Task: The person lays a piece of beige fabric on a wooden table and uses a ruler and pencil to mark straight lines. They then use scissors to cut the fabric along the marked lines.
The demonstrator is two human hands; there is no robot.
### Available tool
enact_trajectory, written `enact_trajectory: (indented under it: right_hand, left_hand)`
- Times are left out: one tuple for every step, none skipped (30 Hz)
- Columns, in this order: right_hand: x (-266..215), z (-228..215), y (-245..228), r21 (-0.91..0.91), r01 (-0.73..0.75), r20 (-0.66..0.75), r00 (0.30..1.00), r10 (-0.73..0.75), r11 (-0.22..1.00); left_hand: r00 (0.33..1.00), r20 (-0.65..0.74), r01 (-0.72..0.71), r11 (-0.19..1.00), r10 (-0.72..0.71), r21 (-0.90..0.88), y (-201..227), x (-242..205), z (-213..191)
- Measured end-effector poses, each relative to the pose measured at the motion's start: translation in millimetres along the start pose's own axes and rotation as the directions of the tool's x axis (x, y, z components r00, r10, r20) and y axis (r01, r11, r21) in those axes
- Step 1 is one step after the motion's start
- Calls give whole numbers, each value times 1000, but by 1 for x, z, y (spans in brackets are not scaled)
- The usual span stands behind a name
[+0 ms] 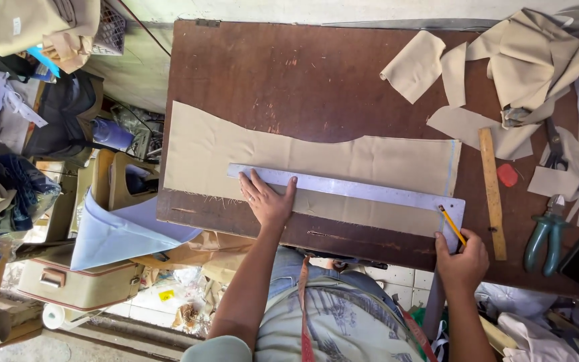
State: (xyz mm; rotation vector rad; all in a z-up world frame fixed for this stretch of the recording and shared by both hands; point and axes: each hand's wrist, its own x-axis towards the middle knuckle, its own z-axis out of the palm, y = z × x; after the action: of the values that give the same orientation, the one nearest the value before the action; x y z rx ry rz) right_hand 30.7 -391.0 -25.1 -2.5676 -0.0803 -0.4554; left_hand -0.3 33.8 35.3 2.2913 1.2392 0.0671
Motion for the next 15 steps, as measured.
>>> enact_trajectory:
  right_hand:
    - [0,1,1,16,-18,-3,1000,18,1000]
    - [-2,3,1,34,-36,-5,999,36,999]
    - [-1,3,-1,34,-36,-6,999,37,999]
    - [-1,3,-2,46,-72,-3,997,72,996]
    - [-2,2,-4,59,-107,0,994,107,993]
    - [1,1,-7,59,-107,-2,994,107,992]
    - [3,-1,-11,55,-229,74,972,224,972]
    - [5,-3,-14,43,-344,151,930,335,938]
    - [6,-1,-12,43,-344,151,930,334,938]
    - [6,2,-10,31,-356,134,927,349,934]
    - [5,5,-7,19,-368,118,924,363,930]
    - [6,7,-6,21,-368,118,924,363,930]
    - [6,10,-4,24,-421,126,901,415,907]
    - [7,11,-2,24,-474,132,874,467,880]
    - [8,11,-4,24,-475,129,874,469,879]
  left_hand:
    - [1000,-13,-6,1000,6,-13,1,1,2]
    - [1000,-28,-13,1000,12,-24,1,2,3]
    - [1000,-28,-14,1000,13,-24,0,2,4]
    - [1000,-25,-12,1000,12,-5,0,2,5]
    - [1000,-21,-9,1000,10,14,0,2,6]
    - [1000,-22,-12,1000,12,13,-7,4,15]
    - [993,-96,-65,997,68,31,-13,7,23]
    - [978,-169,-115,992,123,54,-20,9,31]
    - [978,-170,-115,992,123,53,-19,10,32]
    - [981,-155,-108,992,118,72,-19,10,32]
    - [984,-139,-100,991,113,92,-19,10,33]
    - [984,-141,-101,991,114,92,-20,10,34]
    - [981,-155,-104,989,119,101,-21,10,35]
    - [978,-166,-109,988,126,109,-20,10,37]
    - [978,-165,-112,988,129,108,-21,10,38]
